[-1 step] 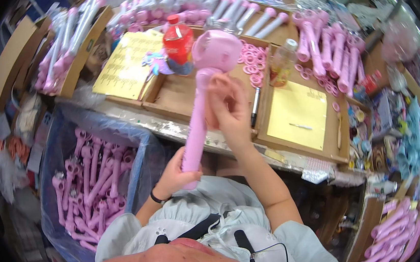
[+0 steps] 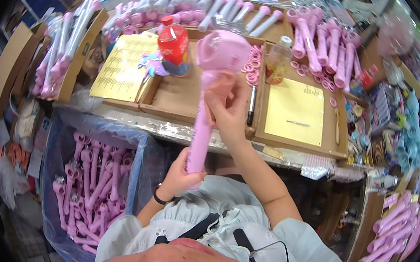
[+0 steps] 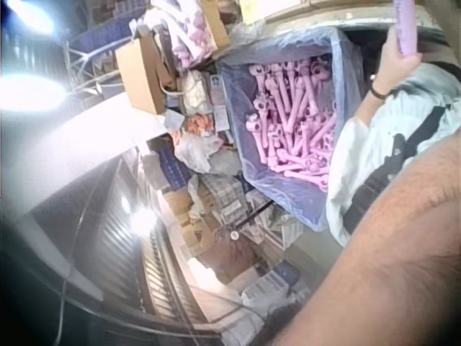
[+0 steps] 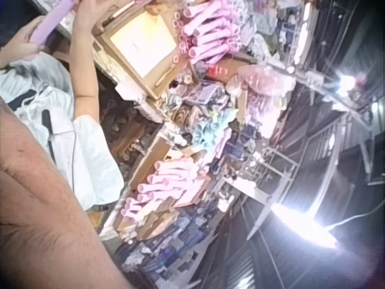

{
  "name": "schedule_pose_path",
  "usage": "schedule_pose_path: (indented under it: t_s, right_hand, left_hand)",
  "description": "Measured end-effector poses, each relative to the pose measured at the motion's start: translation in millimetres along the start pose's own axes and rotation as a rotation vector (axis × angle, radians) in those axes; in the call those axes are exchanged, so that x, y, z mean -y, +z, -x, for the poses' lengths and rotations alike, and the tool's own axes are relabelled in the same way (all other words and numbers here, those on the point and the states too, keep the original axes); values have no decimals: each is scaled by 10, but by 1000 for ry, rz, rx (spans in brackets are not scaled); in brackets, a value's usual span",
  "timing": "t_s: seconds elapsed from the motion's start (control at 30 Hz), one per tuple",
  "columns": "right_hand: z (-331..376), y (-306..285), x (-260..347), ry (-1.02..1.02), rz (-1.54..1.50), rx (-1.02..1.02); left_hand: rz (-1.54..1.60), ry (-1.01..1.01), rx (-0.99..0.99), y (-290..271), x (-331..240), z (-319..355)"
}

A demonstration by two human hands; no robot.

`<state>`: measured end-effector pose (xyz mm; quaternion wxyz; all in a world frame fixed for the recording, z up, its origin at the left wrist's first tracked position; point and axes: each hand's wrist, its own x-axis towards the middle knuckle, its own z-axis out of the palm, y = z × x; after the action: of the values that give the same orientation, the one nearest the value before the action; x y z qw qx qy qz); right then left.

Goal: The person assembles pink light sticks by inserting a clear plastic top into the handle, wiping the surface with a cloth, and placing the finished unit on the table. The person repeats this process for multiple units, handling each one individually.

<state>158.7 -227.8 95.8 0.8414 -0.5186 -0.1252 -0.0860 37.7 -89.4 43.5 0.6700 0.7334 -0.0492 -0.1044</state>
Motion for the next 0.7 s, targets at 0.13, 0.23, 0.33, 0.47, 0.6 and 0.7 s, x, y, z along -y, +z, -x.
schedule_pose_path:
  t_s: [0.13,0.23,0.33,0.47,0.6,0.7]
  right_hand:
    - [-125,-154,-72,366,-484,164]
    - [-163,-241,-97,608,-780,432]
    - [-154,-232,-125,258,-624,386]
    - [-194,-201,-158,191,-641,243]
    - [-252,-234,-160,404,-241,-6]
    - [-240,-229,-186,195,-267,-10]
  left_hand:
    - [-452,82,-150,112,41,-20]
    - [-346,59,-96,87,107,32]
    - [456,-145,320,87,167,96]
    - [874,-211,575,106,232,84]
    - [-334,73,-72,87,242,-5]
    - [-412,100,-182,98,207,-26]
